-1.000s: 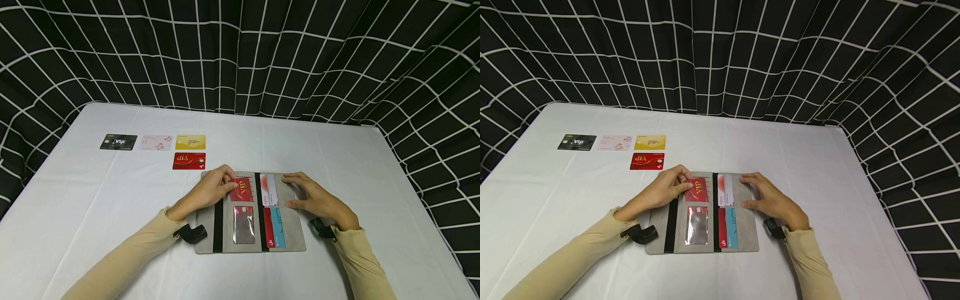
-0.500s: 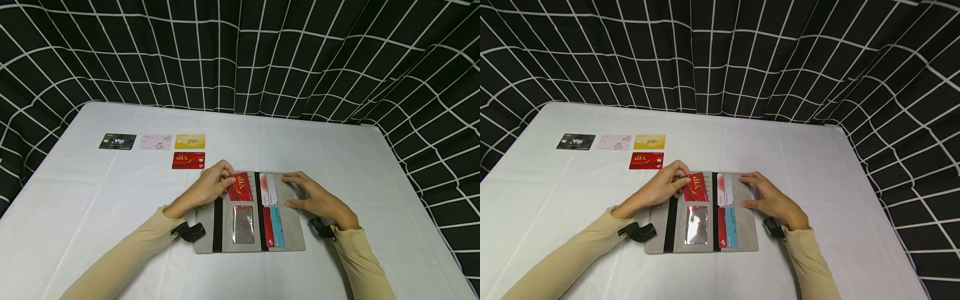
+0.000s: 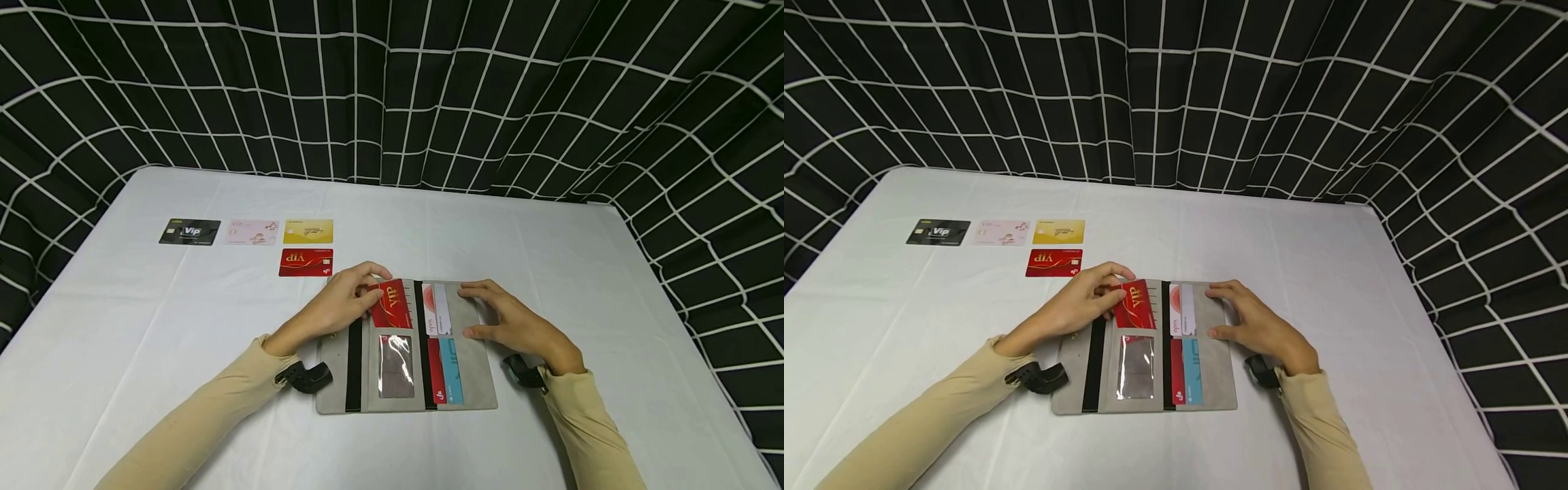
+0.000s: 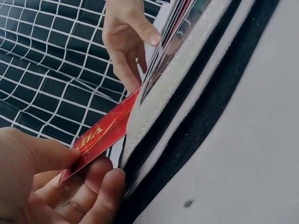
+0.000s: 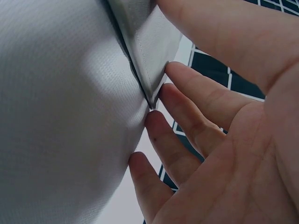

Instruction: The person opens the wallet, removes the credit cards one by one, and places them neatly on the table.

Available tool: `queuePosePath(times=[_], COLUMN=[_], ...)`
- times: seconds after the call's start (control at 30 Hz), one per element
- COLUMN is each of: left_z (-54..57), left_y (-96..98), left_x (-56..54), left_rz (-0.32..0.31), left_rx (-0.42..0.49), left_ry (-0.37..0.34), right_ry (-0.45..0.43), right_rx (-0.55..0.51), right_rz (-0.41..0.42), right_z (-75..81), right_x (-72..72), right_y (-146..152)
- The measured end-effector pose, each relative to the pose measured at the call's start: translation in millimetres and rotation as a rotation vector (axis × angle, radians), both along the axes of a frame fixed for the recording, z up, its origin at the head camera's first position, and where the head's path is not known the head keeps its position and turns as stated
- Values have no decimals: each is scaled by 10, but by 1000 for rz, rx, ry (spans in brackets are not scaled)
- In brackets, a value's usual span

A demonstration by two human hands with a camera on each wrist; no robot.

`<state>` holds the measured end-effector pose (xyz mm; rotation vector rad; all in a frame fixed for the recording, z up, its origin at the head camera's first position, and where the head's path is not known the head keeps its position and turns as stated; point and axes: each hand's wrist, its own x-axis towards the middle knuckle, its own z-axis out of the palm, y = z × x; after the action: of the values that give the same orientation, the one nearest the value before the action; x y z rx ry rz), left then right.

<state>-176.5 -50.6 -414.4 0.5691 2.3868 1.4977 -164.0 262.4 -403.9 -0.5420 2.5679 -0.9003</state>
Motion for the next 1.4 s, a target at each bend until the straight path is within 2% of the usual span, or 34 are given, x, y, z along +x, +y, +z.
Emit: queuePosePath(times=[0.17,0.3,0.37,0.5,0.67,0.87,1.1,1.23,1.4], left_z=[22,58,74,107,161,237,291,312,347], left_y=[7,-7,-20,-52,-116,-196,-273,-288,-290], left_x=[3,-6,-10,-9,5,-16,-43,-47,-43], left_rz=[31,61,61,18,-68,-127,-179,-182,-132], left_rx=[44,95,86,21,-45,-85,-173,-169,-137], left_ry=[38,20,16,40,69,39,23,2,0], right_ry=[2,9,8,4,3,2,2,3,3], right_rx=[4,5,3,-3,-4,-6,-5,-4,-3], right_rz=[3,6,5,5,4,1,1,3,1], right_z=[6,11,13,12,7,3,-2,-2,-6], right_x=[-6,-6,-4,0,1,2,3,1,0], right_y=[-3,-3,-4,-3,0,1,-3,-2,2])
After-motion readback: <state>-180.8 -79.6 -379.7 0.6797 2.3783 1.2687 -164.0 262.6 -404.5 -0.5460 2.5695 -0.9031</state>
